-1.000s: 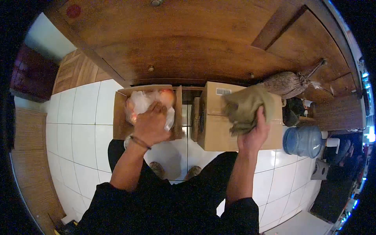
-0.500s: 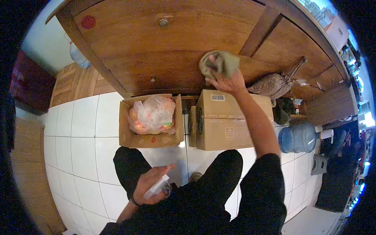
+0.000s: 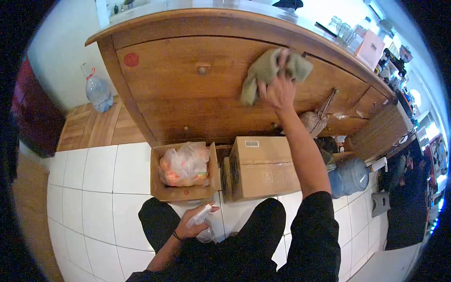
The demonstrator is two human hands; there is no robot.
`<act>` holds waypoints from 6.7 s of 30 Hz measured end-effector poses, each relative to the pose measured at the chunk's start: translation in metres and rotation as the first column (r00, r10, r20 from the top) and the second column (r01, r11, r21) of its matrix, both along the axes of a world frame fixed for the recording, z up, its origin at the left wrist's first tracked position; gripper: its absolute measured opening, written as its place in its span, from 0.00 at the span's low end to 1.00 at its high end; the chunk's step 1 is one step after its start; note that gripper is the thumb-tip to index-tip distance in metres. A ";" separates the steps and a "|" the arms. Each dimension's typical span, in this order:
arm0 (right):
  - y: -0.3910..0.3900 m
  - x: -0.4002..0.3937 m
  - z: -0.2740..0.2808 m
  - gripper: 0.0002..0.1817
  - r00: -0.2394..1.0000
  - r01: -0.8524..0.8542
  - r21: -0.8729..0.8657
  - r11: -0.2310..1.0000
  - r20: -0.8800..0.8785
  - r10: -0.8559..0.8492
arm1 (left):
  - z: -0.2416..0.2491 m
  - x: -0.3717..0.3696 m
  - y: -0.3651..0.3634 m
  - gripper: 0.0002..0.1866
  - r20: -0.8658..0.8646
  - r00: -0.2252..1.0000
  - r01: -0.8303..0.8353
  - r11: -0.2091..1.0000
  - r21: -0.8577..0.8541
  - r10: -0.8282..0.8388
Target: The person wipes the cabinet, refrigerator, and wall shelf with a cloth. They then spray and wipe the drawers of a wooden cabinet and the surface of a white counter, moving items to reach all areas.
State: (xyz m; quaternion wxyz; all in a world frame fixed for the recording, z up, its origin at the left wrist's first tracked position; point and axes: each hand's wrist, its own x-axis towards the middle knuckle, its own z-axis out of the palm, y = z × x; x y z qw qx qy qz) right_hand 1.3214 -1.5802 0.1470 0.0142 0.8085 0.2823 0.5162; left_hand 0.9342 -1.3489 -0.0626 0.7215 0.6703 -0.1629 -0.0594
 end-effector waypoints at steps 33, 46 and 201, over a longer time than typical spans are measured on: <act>0.108 -0.017 0.011 0.23 0.986 -0.168 0.510 0.844 0.092 0.141 | -0.112 0.023 -0.025 0.23 -0.164 0.985 0.090 0.963 0.255 -0.049; 0.292 -0.090 0.055 0.28 0.966 -0.023 0.549 0.836 -0.203 0.159 | -0.116 0.013 -0.035 0.25 -0.018 0.998 0.059 0.940 0.336 -0.056; 0.007 -0.034 -0.075 0.34 0.972 0.045 0.423 0.905 -0.228 0.058 | -0.157 0.008 -0.042 0.29 -0.178 0.970 0.238 0.813 0.531 -0.168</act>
